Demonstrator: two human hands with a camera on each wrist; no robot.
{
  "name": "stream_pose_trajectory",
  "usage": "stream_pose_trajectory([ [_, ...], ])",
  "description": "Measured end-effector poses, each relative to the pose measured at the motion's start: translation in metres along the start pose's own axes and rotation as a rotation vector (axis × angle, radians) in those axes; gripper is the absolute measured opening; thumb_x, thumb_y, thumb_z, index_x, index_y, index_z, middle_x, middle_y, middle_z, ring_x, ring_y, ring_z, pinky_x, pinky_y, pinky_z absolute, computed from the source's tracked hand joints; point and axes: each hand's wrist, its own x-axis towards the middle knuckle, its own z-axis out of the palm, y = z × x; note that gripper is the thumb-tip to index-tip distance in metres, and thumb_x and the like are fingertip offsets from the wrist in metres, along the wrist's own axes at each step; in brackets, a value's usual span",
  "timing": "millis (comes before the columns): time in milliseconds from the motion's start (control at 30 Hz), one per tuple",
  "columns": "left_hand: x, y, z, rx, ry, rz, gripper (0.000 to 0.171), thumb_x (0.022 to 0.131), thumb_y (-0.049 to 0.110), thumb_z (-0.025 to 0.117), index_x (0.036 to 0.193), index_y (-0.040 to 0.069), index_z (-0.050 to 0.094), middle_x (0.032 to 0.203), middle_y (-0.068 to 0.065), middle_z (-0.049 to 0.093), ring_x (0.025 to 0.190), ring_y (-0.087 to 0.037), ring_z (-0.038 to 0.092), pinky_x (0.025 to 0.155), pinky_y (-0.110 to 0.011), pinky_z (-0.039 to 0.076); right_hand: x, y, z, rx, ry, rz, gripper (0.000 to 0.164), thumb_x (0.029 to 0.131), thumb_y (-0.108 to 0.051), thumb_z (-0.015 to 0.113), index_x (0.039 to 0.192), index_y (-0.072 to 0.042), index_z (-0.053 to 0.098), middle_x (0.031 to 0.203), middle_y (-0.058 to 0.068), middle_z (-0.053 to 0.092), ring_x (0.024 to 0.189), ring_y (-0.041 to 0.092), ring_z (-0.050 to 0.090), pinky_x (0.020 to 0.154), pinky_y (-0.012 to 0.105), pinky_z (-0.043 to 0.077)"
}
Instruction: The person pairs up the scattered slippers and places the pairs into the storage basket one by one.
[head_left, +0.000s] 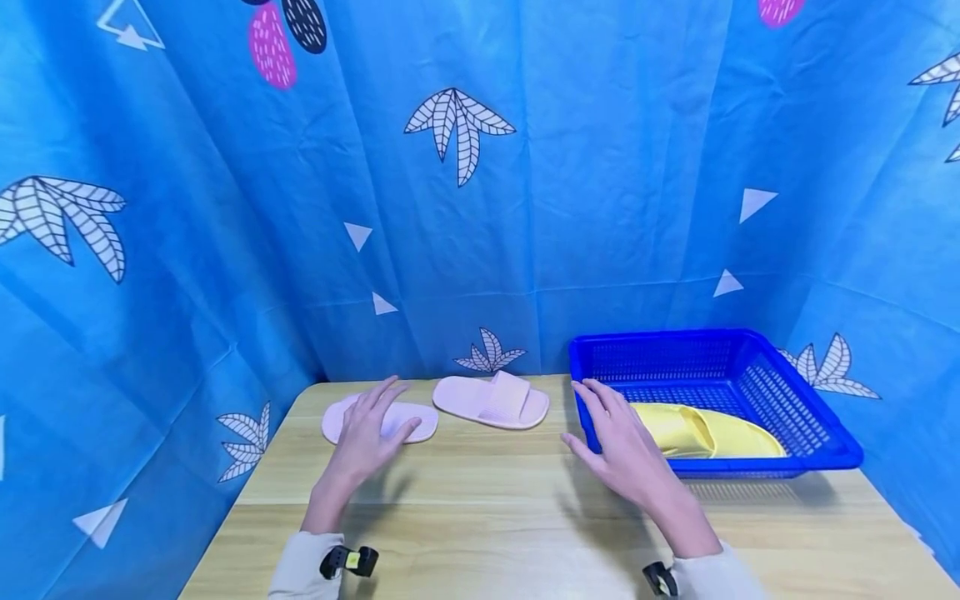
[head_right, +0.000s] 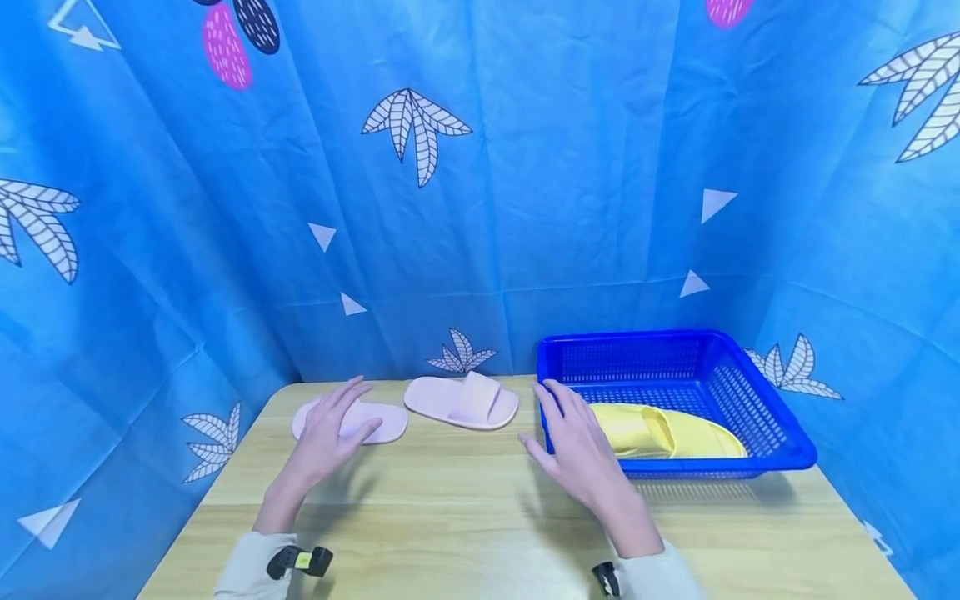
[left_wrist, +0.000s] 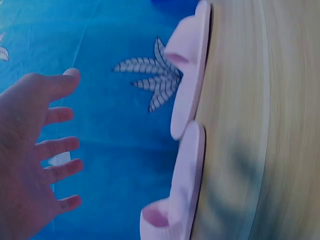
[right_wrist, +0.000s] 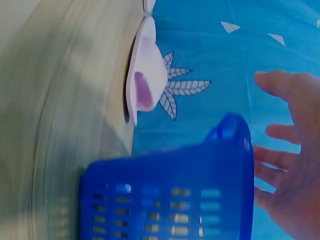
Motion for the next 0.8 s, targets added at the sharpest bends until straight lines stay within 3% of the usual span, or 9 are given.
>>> stream_pose_trajectory([
  [300,0.003,-0.039,-0.006,0.032,-0.045,-0.012,0.065,0.092,0.041,0.074,0.147,0.011,0.055,0.156,-0.020,0.044,0.142,-0.045,0.039,0.108,-0.075,0.024,0.018,-0.015,0.015,0.017,-0.020,-0.024,0.075,0.093,-0.036,0.077,0.152,-0.002,0.045,0.153,0.021,0.045,0.140,0.040,0.043,0.114,0.057,0.035],
  [533,0.007,-0.060,-0.010,0.062,-0.128,-0.040,0.073,0.091,0.045,0.075,0.151,0.012,0.050,0.159,-0.021,0.038,0.145,-0.047,0.034,0.107,-0.075,0.023,0.034,-0.025,0.027,0.021,-0.059,-0.025,0.076,0.090,-0.030,0.080,0.152,-0.002,0.044,0.152,0.022,0.045,0.140,0.040,0.043,0.115,0.055,0.034],
  [800,0.009,-0.081,-0.007,0.093,-0.173,-0.039,0.079,0.088,0.048,0.076,0.153,0.013,0.047,0.160,-0.023,0.036,0.142,-0.052,0.035,0.102,-0.077,0.028,0.048,-0.032,0.042,0.021,-0.105,0.014,0.081,0.090,-0.036,0.080,0.154,-0.003,0.042,0.154,0.025,0.042,0.142,0.043,0.041,0.115,0.059,0.032],
])
